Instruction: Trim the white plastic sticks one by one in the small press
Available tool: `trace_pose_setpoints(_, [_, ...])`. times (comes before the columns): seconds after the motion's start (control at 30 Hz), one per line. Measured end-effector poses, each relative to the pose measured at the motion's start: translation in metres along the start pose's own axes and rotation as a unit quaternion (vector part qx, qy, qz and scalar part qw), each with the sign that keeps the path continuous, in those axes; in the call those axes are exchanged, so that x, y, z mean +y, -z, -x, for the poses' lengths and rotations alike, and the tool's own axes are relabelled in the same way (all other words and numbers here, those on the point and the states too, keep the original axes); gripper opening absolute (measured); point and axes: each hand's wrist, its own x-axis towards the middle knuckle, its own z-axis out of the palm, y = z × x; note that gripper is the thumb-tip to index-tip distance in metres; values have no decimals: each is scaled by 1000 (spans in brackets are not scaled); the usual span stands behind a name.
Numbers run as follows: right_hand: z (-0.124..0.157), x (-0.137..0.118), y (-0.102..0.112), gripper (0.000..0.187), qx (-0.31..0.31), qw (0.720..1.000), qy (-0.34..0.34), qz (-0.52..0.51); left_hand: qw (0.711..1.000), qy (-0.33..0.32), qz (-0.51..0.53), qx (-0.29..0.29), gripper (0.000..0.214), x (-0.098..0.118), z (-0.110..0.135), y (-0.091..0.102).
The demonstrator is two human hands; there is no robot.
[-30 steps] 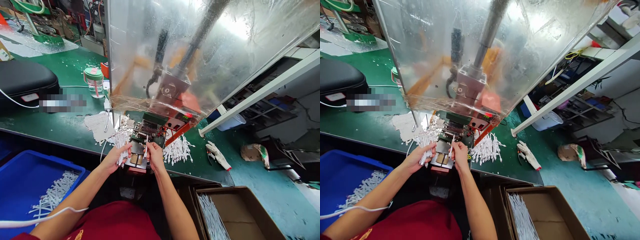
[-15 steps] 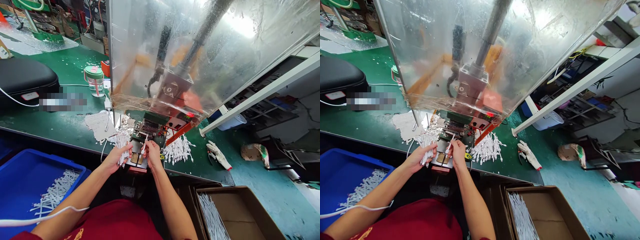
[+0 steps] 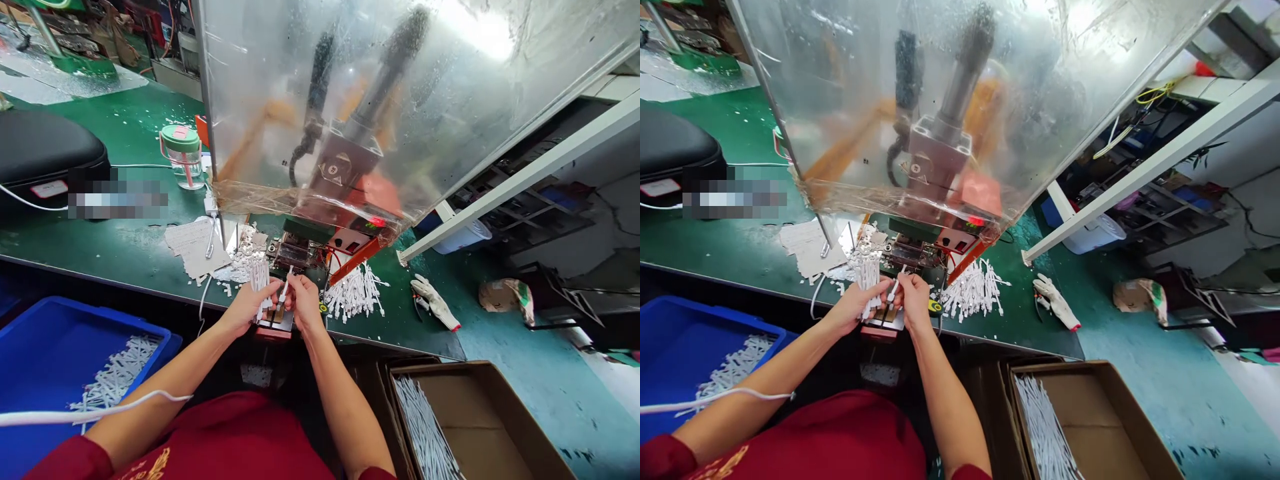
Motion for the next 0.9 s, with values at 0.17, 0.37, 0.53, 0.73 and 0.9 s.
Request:
trace_pose_setpoints(0.17, [8, -3, 31, 36, 6, 994, 45, 102, 999, -5, -38, -6, 45, -3, -3, -10])
trace_pose_setpoints(0.37, [-3, -41, 153, 22, 225, 874, 150, 405, 999, 10, -54, 3, 46, -6, -9, -16])
trace_pose_setpoints(0.53, [-32, -57, 223, 12, 272, 733, 123, 611, 1000, 13, -27, 6, 42, -7, -10, -17])
trace_pose_setpoints(0.73, [-50, -59, 227, 14, 294, 768, 117, 557, 998, 22, -53, -21, 39, -2, 4, -12])
trace_pose_setpoints(0.9, [-23, -65, 206, 14, 282, 863, 135, 397, 999, -10, 50, -2, 32, 1, 5, 7])
